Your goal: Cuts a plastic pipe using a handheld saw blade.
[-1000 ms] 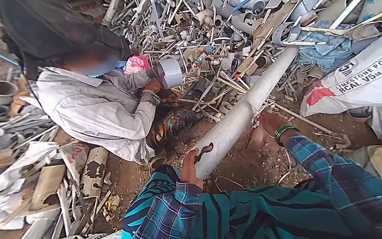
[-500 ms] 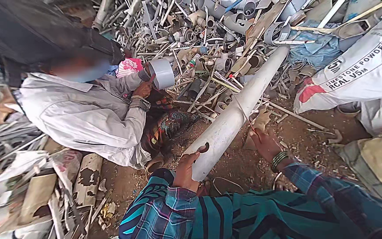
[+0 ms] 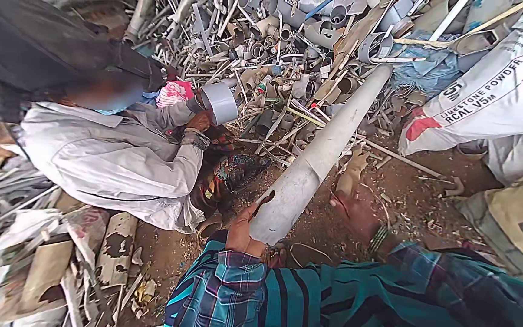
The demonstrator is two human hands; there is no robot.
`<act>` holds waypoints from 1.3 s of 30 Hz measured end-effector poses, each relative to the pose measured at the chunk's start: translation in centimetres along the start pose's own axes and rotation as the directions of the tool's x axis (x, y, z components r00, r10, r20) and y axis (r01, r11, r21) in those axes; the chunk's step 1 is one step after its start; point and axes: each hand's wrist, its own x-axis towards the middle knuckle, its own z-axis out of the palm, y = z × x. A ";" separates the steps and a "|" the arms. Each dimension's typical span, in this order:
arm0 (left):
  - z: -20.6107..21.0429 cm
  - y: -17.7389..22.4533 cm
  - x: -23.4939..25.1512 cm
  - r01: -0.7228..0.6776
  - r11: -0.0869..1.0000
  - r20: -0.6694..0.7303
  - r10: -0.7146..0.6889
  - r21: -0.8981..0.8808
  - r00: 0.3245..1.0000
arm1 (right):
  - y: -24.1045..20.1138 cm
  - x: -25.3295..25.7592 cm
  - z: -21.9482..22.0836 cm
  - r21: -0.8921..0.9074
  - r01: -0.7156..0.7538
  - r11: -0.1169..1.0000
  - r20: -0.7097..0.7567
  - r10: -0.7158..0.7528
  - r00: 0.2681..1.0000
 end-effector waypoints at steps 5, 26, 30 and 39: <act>-0.2 -0.3 0.7 -0.017 1.000 -0.010 0.017 0.017 1.000 | -0.1 -1.1 1.6 -0.030 0.179 0.983 0.026 -0.178 0.984; -0.3 -0.7 0.5 -0.030 1.000 -0.053 0.030 0.009 0.998 | 2.4 1.8 -0.5 0.019 -0.115 0.993 -0.026 0.115 0.993; -0.3 -0.8 0.7 -0.026 1.000 -0.050 0.026 0.010 0.998 | -0.1 -2.3 3.4 -0.029 0.339 0.940 0.008 -0.339 0.941; -0.5 -1.2 0.6 -0.042 0.998 -0.022 0.043 0.039 0.999 | 3.7 3.7 -2.5 -0.027 -0.110 0.994 -0.002 0.110 0.994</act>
